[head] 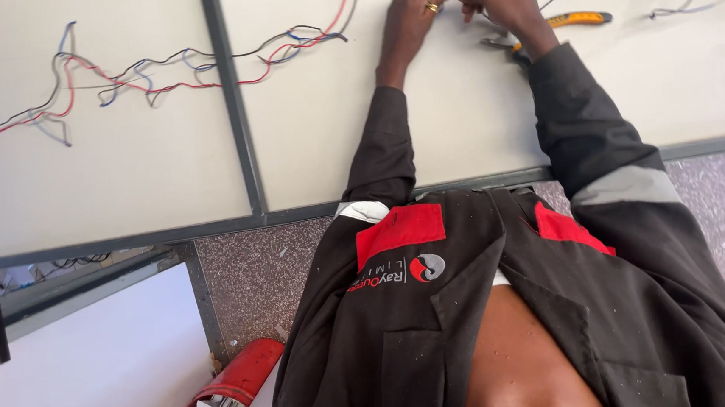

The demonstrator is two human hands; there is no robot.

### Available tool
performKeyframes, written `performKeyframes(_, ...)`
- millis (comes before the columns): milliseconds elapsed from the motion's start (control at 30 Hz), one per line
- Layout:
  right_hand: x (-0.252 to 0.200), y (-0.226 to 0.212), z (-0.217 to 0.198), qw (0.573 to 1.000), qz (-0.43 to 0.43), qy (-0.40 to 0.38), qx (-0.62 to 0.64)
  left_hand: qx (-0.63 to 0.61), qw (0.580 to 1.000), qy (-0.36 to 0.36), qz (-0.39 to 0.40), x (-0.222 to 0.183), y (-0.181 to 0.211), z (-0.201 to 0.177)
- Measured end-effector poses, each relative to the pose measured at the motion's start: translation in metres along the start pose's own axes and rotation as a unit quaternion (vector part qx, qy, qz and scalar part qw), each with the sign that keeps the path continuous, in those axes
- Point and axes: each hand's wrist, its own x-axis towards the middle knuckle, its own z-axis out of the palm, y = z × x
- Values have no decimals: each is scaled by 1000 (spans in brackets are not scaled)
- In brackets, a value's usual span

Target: Strip insulation from electrical wires and twist them together to create connections on a panel

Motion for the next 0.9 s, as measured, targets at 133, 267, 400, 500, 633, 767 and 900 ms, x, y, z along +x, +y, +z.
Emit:
performKeyframes(133,31,68,-7,919,268,-109,268,-4,999,20,-44,-11,-7,5)
performKeyframes(267,11,37,10,996,33,88,8,5,998,20,-65,-5,0,-2)
performKeyframes(400,-20,-3,20,911,-305,184,-210,-12,995,48,-84,-10,-11,9)
performKeyframes(500,-5,63,30,917,-242,206,-241,18,998,58,-16,-11,-49,33)
performKeyframes(633,-30,41,7,969,-128,129,-164,-35,999,23,35,-11,-17,33)
performKeyframes(767,-91,-13,-56,956,-136,120,-229,106,994,7,-27,-17,32,36)
performKeyframes(900,-149,-2,-175,919,-218,257,-205,80,997,14,-2,5,108,72)
